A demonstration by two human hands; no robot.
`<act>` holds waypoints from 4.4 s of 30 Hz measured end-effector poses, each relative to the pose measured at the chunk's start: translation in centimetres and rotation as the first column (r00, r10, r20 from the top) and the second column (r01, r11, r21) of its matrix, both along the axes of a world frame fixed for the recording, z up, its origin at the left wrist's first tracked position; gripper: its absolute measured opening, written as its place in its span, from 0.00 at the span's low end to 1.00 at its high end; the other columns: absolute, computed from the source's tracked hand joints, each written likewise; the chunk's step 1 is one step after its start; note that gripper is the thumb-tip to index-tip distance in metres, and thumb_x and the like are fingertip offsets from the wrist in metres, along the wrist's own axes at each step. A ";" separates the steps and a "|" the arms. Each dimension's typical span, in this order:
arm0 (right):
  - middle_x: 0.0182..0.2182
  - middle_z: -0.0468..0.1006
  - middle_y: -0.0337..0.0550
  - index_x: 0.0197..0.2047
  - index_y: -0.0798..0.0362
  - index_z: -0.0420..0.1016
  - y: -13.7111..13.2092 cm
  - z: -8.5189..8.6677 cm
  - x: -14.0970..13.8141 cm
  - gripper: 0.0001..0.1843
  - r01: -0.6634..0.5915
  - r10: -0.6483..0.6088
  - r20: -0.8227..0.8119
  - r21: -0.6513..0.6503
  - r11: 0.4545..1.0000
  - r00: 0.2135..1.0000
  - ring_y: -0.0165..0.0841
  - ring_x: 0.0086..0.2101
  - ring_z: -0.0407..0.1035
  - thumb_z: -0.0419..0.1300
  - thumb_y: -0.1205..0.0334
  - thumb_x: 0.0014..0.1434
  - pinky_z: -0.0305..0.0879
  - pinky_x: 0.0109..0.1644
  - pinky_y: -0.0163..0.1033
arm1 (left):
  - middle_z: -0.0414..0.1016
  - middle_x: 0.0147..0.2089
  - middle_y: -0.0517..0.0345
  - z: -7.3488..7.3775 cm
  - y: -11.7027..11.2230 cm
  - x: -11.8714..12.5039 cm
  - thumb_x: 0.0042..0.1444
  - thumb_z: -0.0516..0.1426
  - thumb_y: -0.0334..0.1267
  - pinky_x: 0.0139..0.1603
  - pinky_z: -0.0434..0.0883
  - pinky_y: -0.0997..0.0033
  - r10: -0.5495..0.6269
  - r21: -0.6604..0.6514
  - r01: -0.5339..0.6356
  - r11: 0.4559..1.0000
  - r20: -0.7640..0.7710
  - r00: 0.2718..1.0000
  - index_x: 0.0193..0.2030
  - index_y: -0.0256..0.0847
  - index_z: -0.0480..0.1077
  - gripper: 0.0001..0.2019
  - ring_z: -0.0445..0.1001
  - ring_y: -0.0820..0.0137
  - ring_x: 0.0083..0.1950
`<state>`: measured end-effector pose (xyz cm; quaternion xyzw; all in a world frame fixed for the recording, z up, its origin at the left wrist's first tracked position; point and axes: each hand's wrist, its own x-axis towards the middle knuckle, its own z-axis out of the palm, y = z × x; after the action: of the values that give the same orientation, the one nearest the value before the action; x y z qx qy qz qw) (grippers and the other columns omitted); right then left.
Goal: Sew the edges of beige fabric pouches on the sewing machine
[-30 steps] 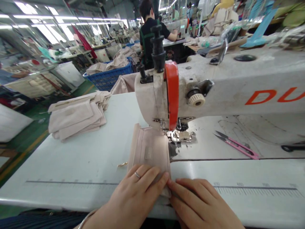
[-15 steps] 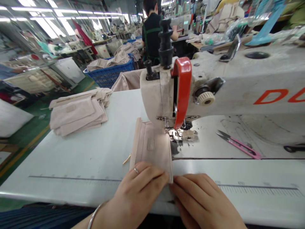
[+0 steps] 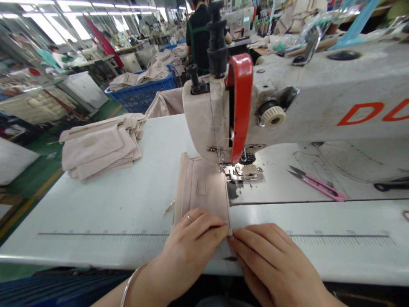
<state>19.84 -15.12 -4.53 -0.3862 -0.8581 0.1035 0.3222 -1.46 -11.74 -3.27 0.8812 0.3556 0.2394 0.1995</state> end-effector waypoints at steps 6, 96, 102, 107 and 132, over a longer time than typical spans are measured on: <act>0.43 0.78 0.46 0.48 0.56 0.75 -0.3 0.0 0.5 0.15 -0.016 0.010 -0.099 -0.057 0.998 0.995 0.37 0.42 0.69 0.53 0.74 0.60 0.71 0.45 0.42 | 0.72 0.43 0.55 0.8 0.4 0.5 0.63 0.52 0.25 0.46 0.68 0.68 -0.028 -0.061 0.027 0.998 -0.007 1.000 0.46 0.39 0.72 0.11 0.67 0.69 0.43; 0.49 0.76 0.46 0.48 0.53 0.75 9.3 1.3 1.8 0.16 -0.144 0.152 0.269 -0.052 0.988 0.951 0.39 0.44 0.70 0.56 0.74 0.57 0.68 0.49 0.49 | 0.57 0.68 0.45 2.4 2.9 0.5 0.60 0.58 0.46 0.65 0.62 0.46 -0.028 -0.084 -0.008 0.996 -0.416 0.909 0.68 0.36 0.54 0.32 0.58 0.52 0.66; 0.56 0.72 0.46 0.56 0.54 0.71 9.2 0.6 1.8 0.23 -0.148 0.147 0.300 -0.019 0.989 0.943 0.41 0.49 0.68 0.56 0.74 0.57 0.66 0.53 0.51 | 0.62 0.65 0.44 1.0 1.5 1.6 0.60 0.57 0.38 0.65 0.64 0.52 0.092 0.020 -0.090 0.996 -0.326 0.941 0.63 0.32 0.60 0.26 0.60 0.56 0.65; 0.54 0.74 0.48 0.56 0.56 0.72 9.5 0.6 1.9 0.23 -0.136 0.132 0.287 -0.006 0.991 0.949 0.40 0.47 0.69 0.55 0.74 0.57 0.67 0.51 0.49 | 0.61 0.66 0.43 1.6 2.4 1.6 0.55 0.62 0.43 0.65 0.64 0.50 0.049 0.007 -0.050 0.999 -0.358 0.932 0.64 0.32 0.59 0.32 0.61 0.53 0.65; 0.44 0.75 0.48 0.55 0.50 0.71 9.8 0.9 2.1 0.22 -0.067 0.108 0.326 -0.133 0.989 0.939 0.44 0.44 0.70 0.56 0.73 0.58 0.69 0.48 0.55 | 0.68 0.59 0.48 1.0 5.0 0.1 0.56 0.58 0.40 0.65 0.64 0.57 -0.081 0.084 0.105 0.991 -0.256 0.963 0.61 0.36 0.62 0.26 0.65 0.59 0.61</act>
<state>21.90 -5.36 -3.68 -0.3781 -0.9087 0.1023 0.1444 -1.33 -6.74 -2.22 0.9288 0.3242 0.1327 0.1209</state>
